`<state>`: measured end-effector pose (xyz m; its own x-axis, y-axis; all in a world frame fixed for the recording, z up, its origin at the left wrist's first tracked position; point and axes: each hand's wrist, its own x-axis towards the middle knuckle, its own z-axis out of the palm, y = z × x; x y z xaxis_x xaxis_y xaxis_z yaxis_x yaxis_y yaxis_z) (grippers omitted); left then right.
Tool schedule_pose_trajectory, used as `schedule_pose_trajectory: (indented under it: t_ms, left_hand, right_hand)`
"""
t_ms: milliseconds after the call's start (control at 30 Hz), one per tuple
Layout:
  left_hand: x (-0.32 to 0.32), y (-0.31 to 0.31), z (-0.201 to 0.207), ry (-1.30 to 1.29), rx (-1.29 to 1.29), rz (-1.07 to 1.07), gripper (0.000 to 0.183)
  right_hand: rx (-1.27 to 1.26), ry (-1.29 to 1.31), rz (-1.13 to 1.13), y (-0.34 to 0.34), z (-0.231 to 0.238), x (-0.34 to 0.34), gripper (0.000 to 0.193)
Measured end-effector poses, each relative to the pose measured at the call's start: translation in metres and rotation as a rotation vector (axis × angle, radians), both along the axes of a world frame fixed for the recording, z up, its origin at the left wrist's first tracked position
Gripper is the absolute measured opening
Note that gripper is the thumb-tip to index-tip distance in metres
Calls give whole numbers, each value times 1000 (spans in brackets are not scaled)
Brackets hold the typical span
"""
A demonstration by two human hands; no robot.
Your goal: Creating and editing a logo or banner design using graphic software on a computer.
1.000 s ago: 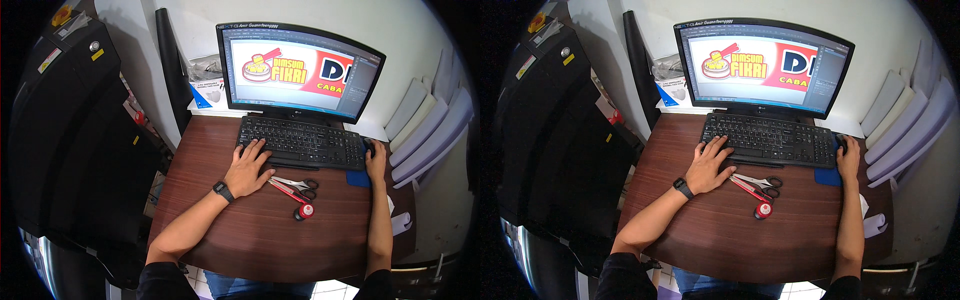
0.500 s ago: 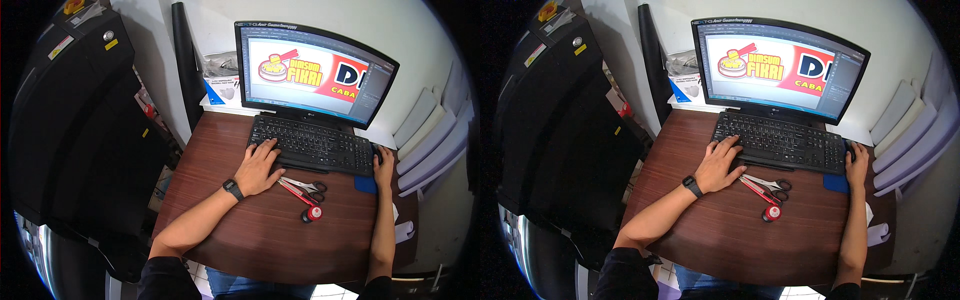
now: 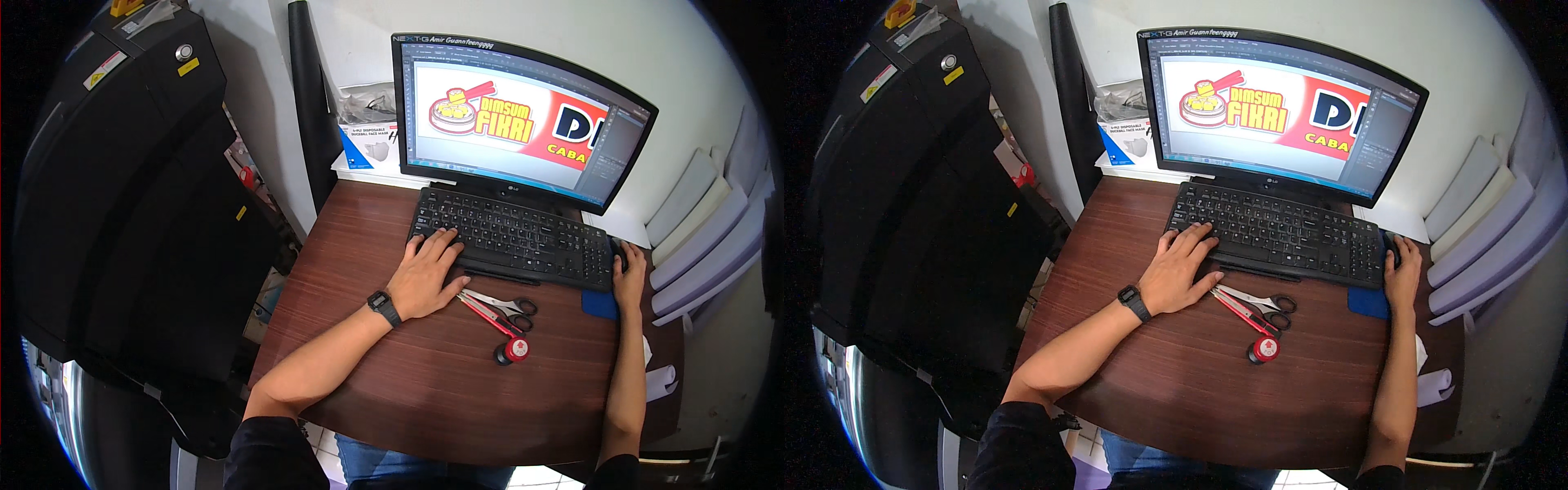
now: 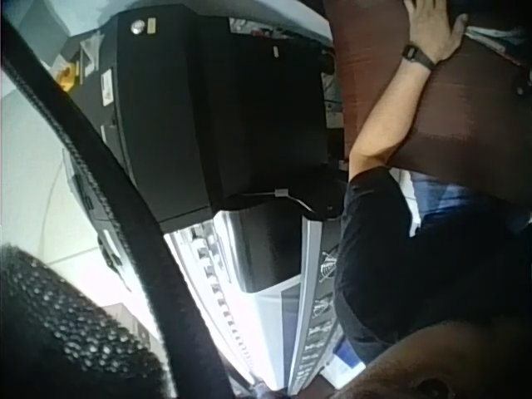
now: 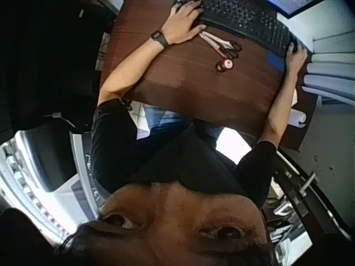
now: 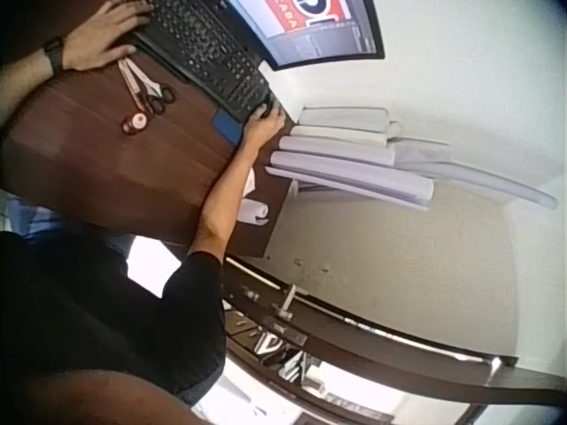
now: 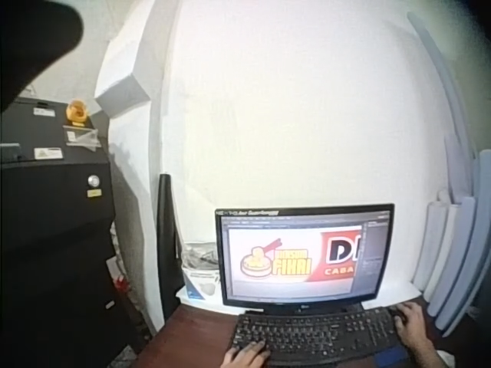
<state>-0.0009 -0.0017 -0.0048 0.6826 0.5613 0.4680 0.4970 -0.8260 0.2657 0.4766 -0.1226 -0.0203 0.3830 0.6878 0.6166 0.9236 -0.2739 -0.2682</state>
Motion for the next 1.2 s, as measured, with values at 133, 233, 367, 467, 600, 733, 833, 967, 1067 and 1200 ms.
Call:
schedule_pose_trajectory:
  t_ms: [133, 233, 367, 467, 600, 733, 833, 967, 1067, 1200]
  left_hand:
    - [0, 0, 0, -2, 4, -1, 58]
    - [-1, 0, -1, 0, 6, -1, 58]
    - [0, 0, 0, -6, 5, -4, 58]
    - [0, 0, 0, -11, 4, -7, 58]
    - [0, 1, -2, -12, 7, -9, 59]
    - [0, 1, -2, 0, 5, -3, 59]
    - [1, 1, -2, 1, 4, -4, 59]
    - [0, 1, -2, 6, -2, 3, 59]
    - [0, 1, -1, 6, -9, -3, 59]
    - [0, 0, 1, 9, -7, -10, 60]
  right_hand:
    - [-1, 3, -5, 0, 2, -3, 38]
    - [-5, 1, -8, 0, 3, -4, 38]
    - [3, -1, -1, 0, 2, -2, 38]
    - [6, -15, 4, 0, -1, 1, 39]
    - [-8, -12, -6, 0, 1, -1, 39]
    - [2, -10, -6, -1, 2, -1, 38]
    - [2, 1, -12, -1, 2, -2, 38]
    - [11, 34, 5, 0, 3, -6, 38]
    - [-3, 26, -7, -1, 3, -4, 39]
    - [-7, 37, -16, -1, 3, -4, 39]
